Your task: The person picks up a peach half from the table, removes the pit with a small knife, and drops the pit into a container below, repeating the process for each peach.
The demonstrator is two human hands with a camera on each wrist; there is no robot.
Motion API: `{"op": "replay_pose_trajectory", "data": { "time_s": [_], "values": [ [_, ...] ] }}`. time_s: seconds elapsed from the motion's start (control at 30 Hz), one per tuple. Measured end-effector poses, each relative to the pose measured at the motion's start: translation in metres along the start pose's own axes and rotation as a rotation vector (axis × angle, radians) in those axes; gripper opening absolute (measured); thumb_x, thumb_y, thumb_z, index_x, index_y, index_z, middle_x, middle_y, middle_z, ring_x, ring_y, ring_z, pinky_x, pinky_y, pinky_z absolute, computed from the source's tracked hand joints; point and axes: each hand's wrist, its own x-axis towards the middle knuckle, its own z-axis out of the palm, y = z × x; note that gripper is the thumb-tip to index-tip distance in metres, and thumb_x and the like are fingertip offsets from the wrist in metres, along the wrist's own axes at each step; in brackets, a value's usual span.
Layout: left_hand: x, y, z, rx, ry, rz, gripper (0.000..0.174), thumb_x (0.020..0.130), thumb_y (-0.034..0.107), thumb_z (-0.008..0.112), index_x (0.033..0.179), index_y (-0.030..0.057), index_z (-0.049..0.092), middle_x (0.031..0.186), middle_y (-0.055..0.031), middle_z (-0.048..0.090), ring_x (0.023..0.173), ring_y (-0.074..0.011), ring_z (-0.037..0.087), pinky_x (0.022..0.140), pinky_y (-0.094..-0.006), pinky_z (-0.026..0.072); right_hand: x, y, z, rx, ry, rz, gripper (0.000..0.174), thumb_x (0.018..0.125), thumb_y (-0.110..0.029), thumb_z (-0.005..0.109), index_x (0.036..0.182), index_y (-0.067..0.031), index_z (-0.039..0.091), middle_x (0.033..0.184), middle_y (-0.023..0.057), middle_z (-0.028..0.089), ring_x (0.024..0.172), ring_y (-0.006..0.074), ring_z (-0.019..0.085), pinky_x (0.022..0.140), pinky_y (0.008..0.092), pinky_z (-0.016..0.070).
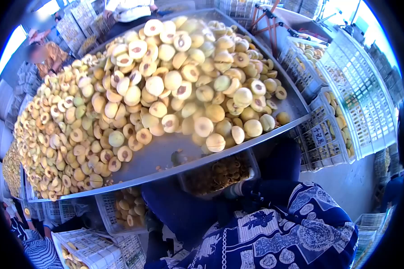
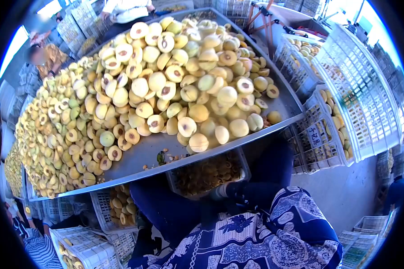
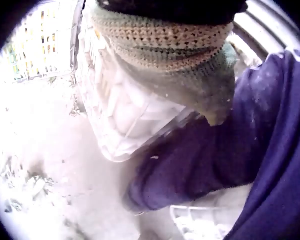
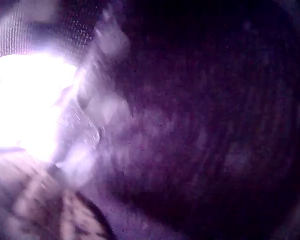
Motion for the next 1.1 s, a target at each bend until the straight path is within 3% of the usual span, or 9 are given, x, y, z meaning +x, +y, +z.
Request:
{"op": "replay_pose_trajectory", "data": {
  "time_s": [0.1,0.23,0.27,0.33,0.4,0.57,0.8,0.97,1.1],
  "values": [
    [0.014,0.036,-0.037,-0.084,0.307,0.043,0.027,0.09,0.022,0.054,0.106,0.0019,0.062,0.099,-0.014,0.064,0.09,-0.0259,0.061,0.08,-0.0358,0.0478,-0.077,-0.072,-0.11,0.39,0.154,0.447,0.03,0.074,-0.031,0.059,0.083,-0.0035,0.066,0.073,0.0149,0.066,0.069,0.0311,0.063,0.064,0.044,0.048],
    [0.03,0.18,-0.096,-0.07,0.808,0.498,0.027,0.09,0.028,0.055,0.09,0.0037,0.066,0.09,-0.0145,0.064,0.079,-0.0258,0.062,0.073,-0.0353,0.0488,-0.111,-0.083,-0.137,0.381,0.398,0.649,0.041,0.073,-0.036,0.056,0.098,-0.0055,0.066,0.095,0.0193,0.066,0.084,0.0355,0.063,0.073,0.0429,0.049],
    [0.023,0.222,-0.104,0.018,0.606,0.368,0.025,0.089,0.027,0.056,0.089,0.0045,0.066,0.089,-0.0133,0.064,0.08,-0.0277,0.061,0.071,-0.0373,0.0487,-0.092,-0.046,-0.113,0.213,0.447,0.553,0.041,0.076,-0.036,0.055,0.102,-0.006,0.064,0.091,0.0187,0.066,0.083,0.0364,0.063,0.073,0.0435,0.0485],
    [0.014,0.3,-0.1,0.07,0.588,0.971,0.014,0.085,0.02,0.063,0.087,0.0062,0.064,0.089,-0.0097,0.065,0.077,-0.0238,0.061,0.069,-0.035,0.0491,-0.124,-0.093,-0.141,0.389,0.601,0.588,0.037,0.077,-0.034,0.058,0.104,-0.0086,0.062,0.091,0.0137,0.066,0.083,0.0287,0.062,0.075,0.0393,0.0474],
    [0.027,0.328,-0.06,0.204,0.468,1.08,0.022,0.085,0.025,0.063,0.097,0.0067,0.063,0.093,-0.0106,0.065,0.08,-0.0269,0.062,0.071,-0.0368,0.0492,-0.135,-0.104,-0.141,0.708,0.877,0.562,0.033,0.079,-0.029,0.061,0.108,-0.0119,0.06,0.086,0.0058,0.065,0.079,0.0187,0.061,0.073,0.0331,0.0472],
    [0.039,0.395,0.028,0.34,-0.087,0.512,0.079,0.067,0.056,0.072,0.122,0.0029,0.051,0.114,-0.0206,0.058,0.103,-0.0334,0.058,0.087,-0.0409,0.0465,-0.158,-0.118,-0.143,1.143,1.32,0.375,0.03,0.083,-0.029,0.061,0.107,-0.0111,0.06,0.076,0.0003,0.06,0.065,0.0118,0.057,0.06,0.0266,0.0474],
    [0.042,0.383,0.029,-0.005,0.113,0.712,0.065,0.067,0.032,0.077,0.121,0.004,0.053,0.114,-0.0187,0.059,0.103,-0.0318,0.059,0.088,-0.0383,0.0481,-0.195,-0.106,-0.162,1.497,1.323,0.253,0.016,0.09,-0.017,0.048,0.1,-0.0115,0.059,0.087,0.0039,0.061,0.064,0.0172,0.057,0.056,0.0284,0.0468],
    [0.027,0.403,-0.013,0.085,0.079,1.199,0.065,0.07,0.022,0.076,0.123,-0.0007,0.048,0.118,-0.0204,0.057,0.103,-0.0337,0.059,0.087,-0.0393,0.0493,-0.151,-0.059,-0.156,0.718,1.599,-0.12,0.02,0.094,-0.023,0.048,0.105,-0.0121,0.061,0.073,0.0041,0.058,0.054,0.0131,0.054,0.047,0.025,0.043],
    [0.011,0.411,-0.022,0.069,-0.109,1.154,0.061,0.075,0.026,0.071,0.123,-0.0034,0.047,0.117,-0.0214,0.056,0.103,-0.035,0.059,0.087,-0.0394,0.0484,-0.158,-0.093,-0.173,1.309,1.29,-0.098,0.035,0.091,-0.038,0.053,0.109,-0.0089,0.059,0.073,0.0044,0.058,0.052,0.0135,0.054,0.047,0.0246,0.0447]
  ]
}}
